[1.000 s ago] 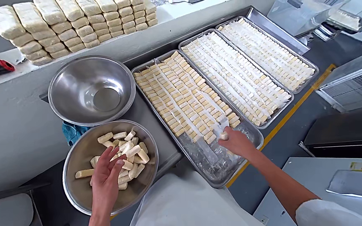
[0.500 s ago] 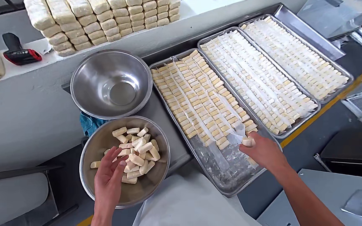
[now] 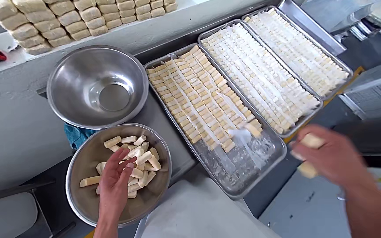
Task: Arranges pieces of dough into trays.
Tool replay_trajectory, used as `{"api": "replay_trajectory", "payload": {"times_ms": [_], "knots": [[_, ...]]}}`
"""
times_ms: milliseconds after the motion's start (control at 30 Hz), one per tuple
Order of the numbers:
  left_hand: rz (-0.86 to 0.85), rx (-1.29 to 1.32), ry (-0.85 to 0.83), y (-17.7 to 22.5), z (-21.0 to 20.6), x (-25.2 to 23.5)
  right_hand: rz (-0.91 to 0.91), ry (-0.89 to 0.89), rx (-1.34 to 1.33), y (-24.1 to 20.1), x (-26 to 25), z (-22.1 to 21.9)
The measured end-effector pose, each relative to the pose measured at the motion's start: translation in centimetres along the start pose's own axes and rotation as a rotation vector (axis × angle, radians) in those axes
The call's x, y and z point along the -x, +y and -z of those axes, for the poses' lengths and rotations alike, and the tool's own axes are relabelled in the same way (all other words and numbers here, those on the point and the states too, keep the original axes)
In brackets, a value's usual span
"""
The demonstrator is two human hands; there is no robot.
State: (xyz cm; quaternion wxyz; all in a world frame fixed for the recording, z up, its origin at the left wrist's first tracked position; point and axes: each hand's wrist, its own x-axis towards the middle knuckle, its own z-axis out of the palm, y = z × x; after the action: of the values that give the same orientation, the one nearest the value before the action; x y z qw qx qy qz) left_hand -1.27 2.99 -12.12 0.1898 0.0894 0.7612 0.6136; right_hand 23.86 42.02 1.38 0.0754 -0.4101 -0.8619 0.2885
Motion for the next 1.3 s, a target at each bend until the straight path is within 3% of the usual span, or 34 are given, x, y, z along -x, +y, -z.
{"api": "replay_trajectory", "payload": {"times_ms": [67,167,267,333,433,467,533,567,667,800,933,1033,1167,1300], "knots": [[-0.008,-0.004,-0.043,-0.2,-0.6,-0.3,0.026,0.06,0.043,-1.4,0.6,3.2],[-0.029,-0.007,-0.099,-0.2,-2.0,-0.7,0.045,0.059,-0.022,-1.9,0.4,2.6],[-0.016,0.11,-0.154,0.5,-3.2,-0.5,0.009,0.016,-0.272,-2.6,0.6,-2.1],[0.085,0.356,-0.282,1.0,-4.3,0.3,0.016,-0.072,-0.496,-4.7,1.2,-6.9],[0.3,0.684,-0.543,1.4,-6.6,2.4,0.136,-0.404,-0.61,-10.1,2.8,-14.9],[0.379,0.745,-0.548,1.5,-7.0,3.2,0.191,-0.553,-0.556,-11.8,3.4,-16.8],[0.515,0.769,-0.399,1.4,-7.2,4.5,0.315,-0.809,-0.379,-14.0,3.6,-18.5],[0.558,0.761,-0.309,1.0,-6.7,4.8,0.353,-0.843,-0.338,-14.2,3.2,-18.6],[0.531,0.729,-0.085,-0.4,-3.4,4.8,0.334,-0.635,-0.205,-11.3,-1.4,-17.8],[0.282,0.358,0.216,-0.4,1.8,3.2,0.142,-0.239,0.213,-1.5,-13.6,-18.1],[0.221,0.075,0.147,-0.3,4.6,1.9,0.007,-0.219,0.338,5.8,-18.6,-19.0],[0.174,0.065,0.144,-0.6,5.2,2.4,-0.036,-0.217,0.053,6.4,-19.1,-19.0],[0.107,0.136,0.234,-0.8,5.4,4.2,-0.229,-0.178,-0.683,-0.8,-14.0,-17.0],[0.121,0.166,0.274,-1.6,4.4,5.1,-0.06,-0.374,-0.814,-8.0,-6.5,-20.1]]}}
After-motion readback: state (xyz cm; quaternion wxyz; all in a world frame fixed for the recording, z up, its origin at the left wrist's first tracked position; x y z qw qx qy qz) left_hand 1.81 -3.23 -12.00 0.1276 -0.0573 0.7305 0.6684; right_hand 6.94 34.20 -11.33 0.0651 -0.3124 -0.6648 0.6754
